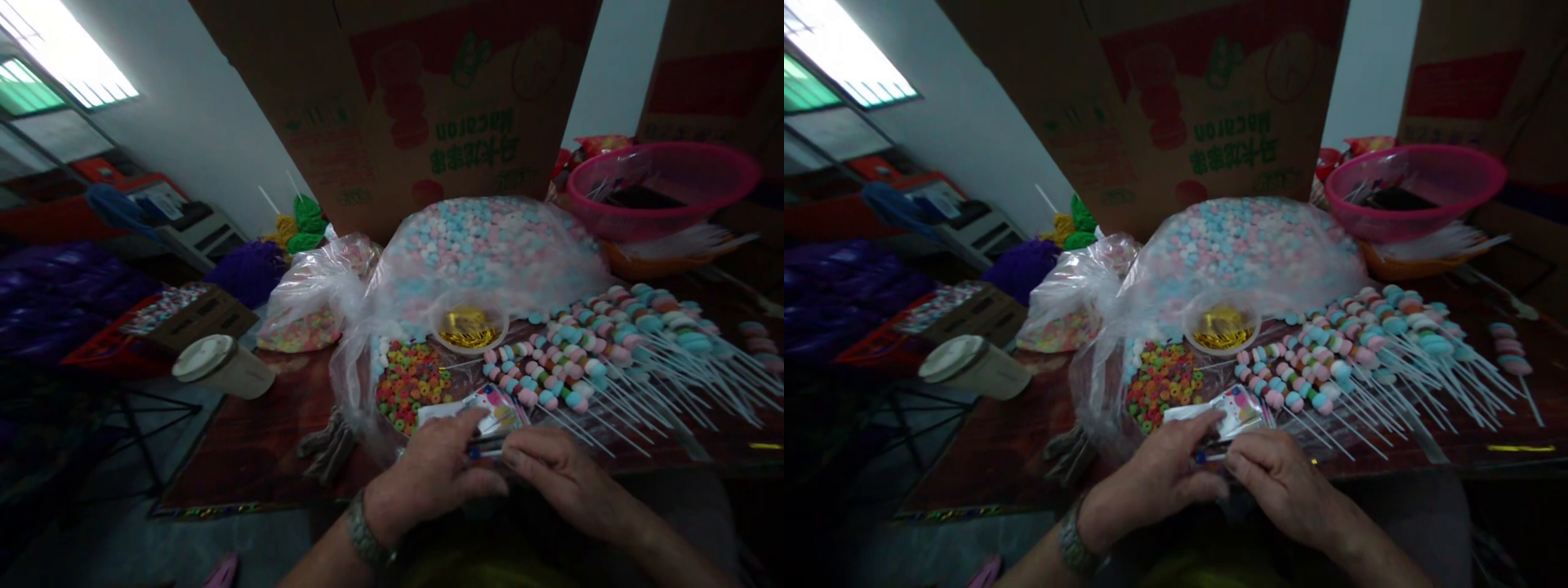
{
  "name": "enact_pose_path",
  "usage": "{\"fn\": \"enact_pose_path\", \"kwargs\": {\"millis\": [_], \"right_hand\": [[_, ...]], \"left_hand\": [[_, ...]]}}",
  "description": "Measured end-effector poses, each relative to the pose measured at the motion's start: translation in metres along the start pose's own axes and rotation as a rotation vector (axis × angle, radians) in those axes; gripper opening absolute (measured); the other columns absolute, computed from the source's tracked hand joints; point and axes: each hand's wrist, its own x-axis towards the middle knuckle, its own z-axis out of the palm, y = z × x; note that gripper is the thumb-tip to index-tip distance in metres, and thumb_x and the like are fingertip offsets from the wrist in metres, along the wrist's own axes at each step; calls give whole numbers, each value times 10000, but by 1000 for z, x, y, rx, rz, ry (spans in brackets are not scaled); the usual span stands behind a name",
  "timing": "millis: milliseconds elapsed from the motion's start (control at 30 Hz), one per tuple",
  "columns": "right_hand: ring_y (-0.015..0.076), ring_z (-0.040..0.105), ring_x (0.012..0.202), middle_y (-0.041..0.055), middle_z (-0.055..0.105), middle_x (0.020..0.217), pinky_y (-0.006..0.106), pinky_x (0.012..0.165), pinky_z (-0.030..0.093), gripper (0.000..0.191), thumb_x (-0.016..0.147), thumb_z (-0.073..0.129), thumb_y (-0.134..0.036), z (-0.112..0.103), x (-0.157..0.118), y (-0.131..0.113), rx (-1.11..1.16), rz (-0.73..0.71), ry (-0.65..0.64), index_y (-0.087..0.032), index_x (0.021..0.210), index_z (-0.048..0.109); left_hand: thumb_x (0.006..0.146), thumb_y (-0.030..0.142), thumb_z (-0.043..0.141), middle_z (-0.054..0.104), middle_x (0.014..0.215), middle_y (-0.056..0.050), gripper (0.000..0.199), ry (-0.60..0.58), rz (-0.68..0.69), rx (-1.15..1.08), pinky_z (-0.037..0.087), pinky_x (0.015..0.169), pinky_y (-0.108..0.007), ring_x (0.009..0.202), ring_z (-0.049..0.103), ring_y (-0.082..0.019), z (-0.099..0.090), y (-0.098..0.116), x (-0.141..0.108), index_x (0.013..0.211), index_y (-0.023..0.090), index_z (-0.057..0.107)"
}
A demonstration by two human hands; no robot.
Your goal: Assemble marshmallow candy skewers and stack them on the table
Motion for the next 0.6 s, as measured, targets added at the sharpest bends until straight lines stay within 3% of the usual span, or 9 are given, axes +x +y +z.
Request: {"fn": "enact_pose_path", "kwargs": {"millis": [33, 100, 167, 233, 300, 433, 533, 600], "right_hand": [[120, 424, 596, -23, 434, 614, 228, 555, 291, 377, 947, 359, -357, -1, -1, 2, 62, 33, 6, -177, 621, 416], [117, 415, 593, -29, 419, 611, 222, 550, 291, 382, 945, 371, -384, -2, -4, 5, 150, 83, 22, -177, 628, 425], [115, 406, 583, -33, 400, 592, 221, 546, 290, 396, 941, 376, -401, 3, -4, 7, 198, 118, 35, -176, 617, 418], [117, 403, 586, -31, 391, 585, 224, 545, 290, 408, 928, 393, -416, 12, -2, 10, 207, 139, 60, -174, 600, 412], [116, 400, 583, -29, 410, 611, 222, 537, 296, 380, 920, 400, -434, 22, 0, 14, 269, 180, 110, -172, 652, 460], [110, 441, 607, -18, 495, 784, 212, 546, 348, 300, 880, 486, -438, 38, 4, 20, 504, 295, 148, -186, 1040, 508], [124, 453, 607, -20, 480, 650, 215, 550, 349, 248, 875, 480, -383, 47, 7, 20, 383, 299, 110, -158, 794, 545], [131, 462, 594, -6, 493, 611, 227, 546, 336, 289, 897, 412, -322, 51, 9, 18, 162, 211, 117, -160, 680, 513]], "left_hand": [[741, 463, 641, 599, 1105, -92, 502, 7, 35, -74, 437, 830, -309, 974, 563, -257, -8, -4, -8, 1140, 179, 532], [768, 500, 600, 613, 1036, -64, 435, -52, 25, -206, 446, 773, -265, 910, 576, -224, -19, -11, -22, 1073, 193, 559], [859, 472, 467, 613, 820, -29, 329, -171, -67, -379, 438, 592, -211, 691, 578, -160, -15, -15, -29, 977, 184, 568], [889, 475, 381, 547, 673, 2, 347, -224, -166, -543, 365, 447, -182, 521, 504, -115, -1, -16, -28, 923, 169, 540], [896, 493, 333, 485, 611, 22, 374, -176, -220, -626, 312, 397, -174, 453, 435, -92, 15, -14, -22, 856, 164, 506], [903, 438, 313, 489, 629, 8, 346, 12, -187, -583, 344, 456, -191, 508, 444, -101, 34, -10, -11, 765, 165, 474], [866, 343, 389, 547, 746, -29, 232, 89, -109, -448, 402, 592, -220, 672, 498, -139, 34, -11, -9, 798, 155, 506], [845, 341, 423, 548, 742, -18, 208, -9, -105, -510, 405, 570, -214, 646, 498, -131, 32, -15, -10, 868, 154, 510]]}}
